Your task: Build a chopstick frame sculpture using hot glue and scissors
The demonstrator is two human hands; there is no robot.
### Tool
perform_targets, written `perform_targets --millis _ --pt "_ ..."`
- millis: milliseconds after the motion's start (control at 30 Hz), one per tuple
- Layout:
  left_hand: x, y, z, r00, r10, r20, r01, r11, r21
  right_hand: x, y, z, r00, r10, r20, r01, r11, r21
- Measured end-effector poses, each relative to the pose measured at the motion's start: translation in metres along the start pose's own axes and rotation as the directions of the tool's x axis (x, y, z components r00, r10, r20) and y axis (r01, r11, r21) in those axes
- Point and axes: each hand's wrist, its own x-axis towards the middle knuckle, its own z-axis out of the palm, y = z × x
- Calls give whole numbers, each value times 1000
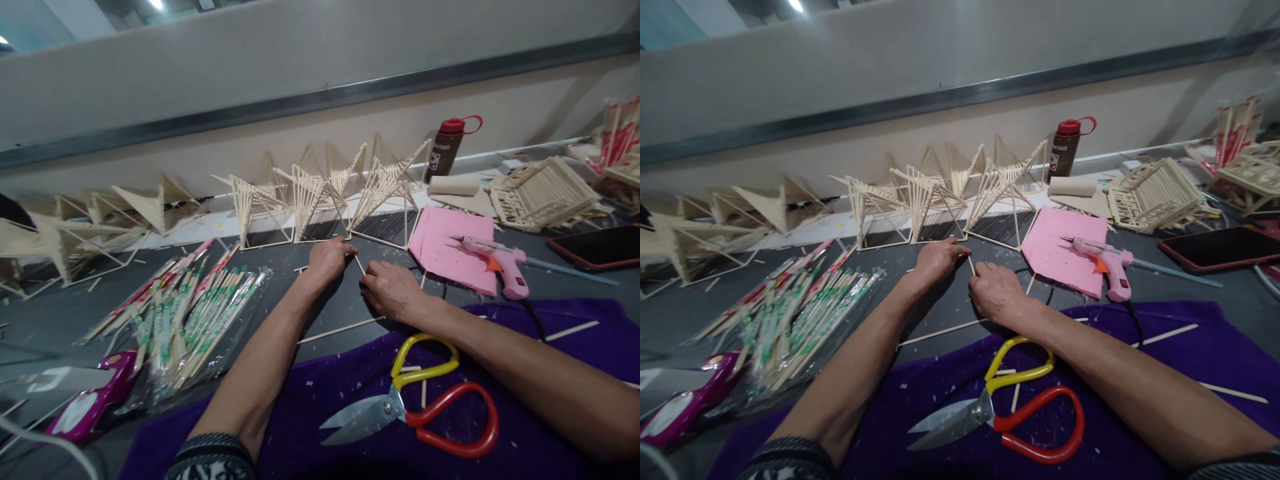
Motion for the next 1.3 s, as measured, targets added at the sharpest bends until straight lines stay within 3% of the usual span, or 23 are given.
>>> perform_targets --millis 633,1300 --pt "1 -2 4 999 32 20 -32 999 -12 1 1 4 1000 9 -28 -9 1000 0" --pt "-2 4 -4 999 -18 48 20 999 -26 -1 2 3 1000 0 -14 0 1000 -5"
